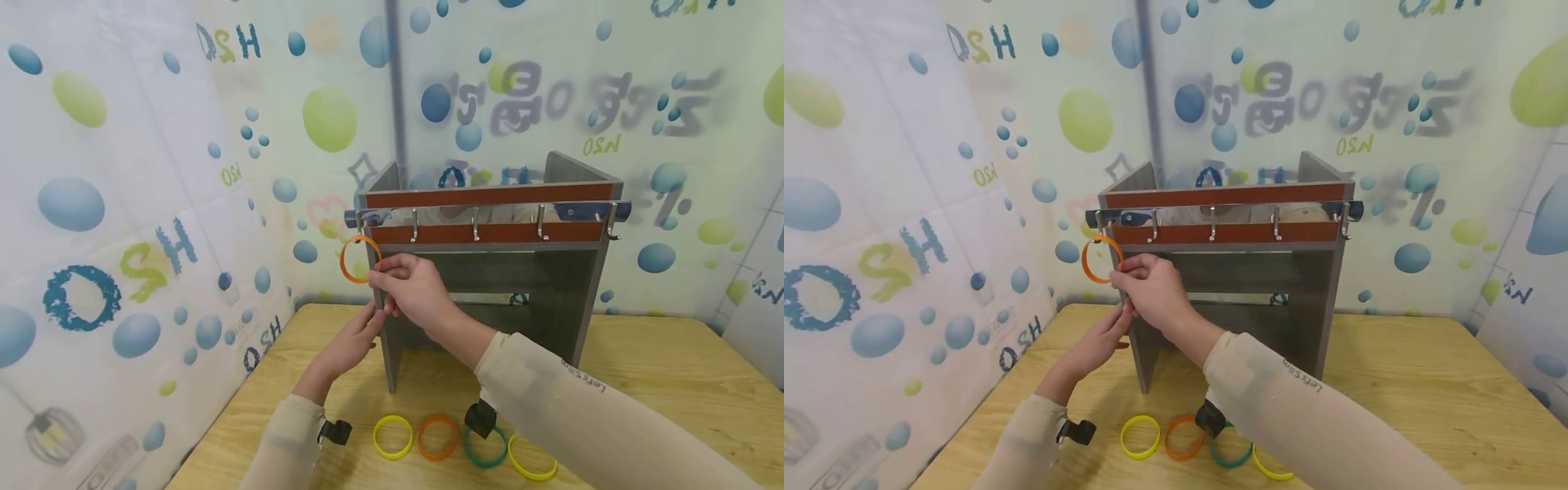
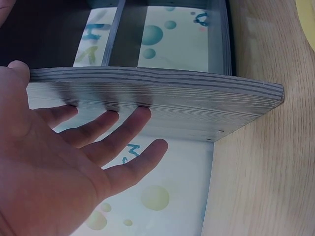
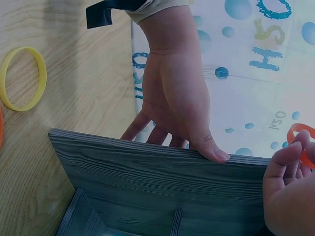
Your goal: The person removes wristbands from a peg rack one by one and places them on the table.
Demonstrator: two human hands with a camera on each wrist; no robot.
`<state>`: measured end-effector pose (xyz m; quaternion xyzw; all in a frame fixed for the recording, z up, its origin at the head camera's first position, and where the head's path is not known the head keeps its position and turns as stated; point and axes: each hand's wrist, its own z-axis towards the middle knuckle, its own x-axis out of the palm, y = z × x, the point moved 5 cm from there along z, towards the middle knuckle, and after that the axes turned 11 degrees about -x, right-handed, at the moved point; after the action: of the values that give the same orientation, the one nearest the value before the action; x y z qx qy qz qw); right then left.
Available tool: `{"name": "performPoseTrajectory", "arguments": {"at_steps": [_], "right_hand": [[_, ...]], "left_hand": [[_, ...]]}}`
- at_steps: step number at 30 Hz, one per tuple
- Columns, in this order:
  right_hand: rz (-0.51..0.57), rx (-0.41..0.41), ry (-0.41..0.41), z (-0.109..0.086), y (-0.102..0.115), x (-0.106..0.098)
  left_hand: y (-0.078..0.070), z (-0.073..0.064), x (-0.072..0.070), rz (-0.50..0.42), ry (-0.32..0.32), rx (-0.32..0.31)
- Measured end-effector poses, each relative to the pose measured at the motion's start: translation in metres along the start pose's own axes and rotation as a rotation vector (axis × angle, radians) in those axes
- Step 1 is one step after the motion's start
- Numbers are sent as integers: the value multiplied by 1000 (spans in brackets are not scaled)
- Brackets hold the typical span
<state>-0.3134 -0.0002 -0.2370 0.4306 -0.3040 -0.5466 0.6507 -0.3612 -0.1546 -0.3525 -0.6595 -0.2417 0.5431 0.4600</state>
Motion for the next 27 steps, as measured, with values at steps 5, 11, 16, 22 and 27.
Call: {"name": "performPoseTrajectory", "arguments": {"at_steps": [5, 11, 16, 22, 27], "right_hand": [[11, -18, -2, 0, 4, 2], [29, -54, -26, 0, 12, 4], [50, -75, -33, -4, 18, 7], [68, -90, -17, -9, 22, 9], [69, -78, -2, -14, 20, 11]], "left_hand": [[0, 0, -1, -9, -10, -8], [1, 0, 0, -17, -16, -17], [4, 0, 0, -2, -27, -23], [4, 1, 1, 18, -23, -20], [3, 1, 1, 30, -25, -23]]}}
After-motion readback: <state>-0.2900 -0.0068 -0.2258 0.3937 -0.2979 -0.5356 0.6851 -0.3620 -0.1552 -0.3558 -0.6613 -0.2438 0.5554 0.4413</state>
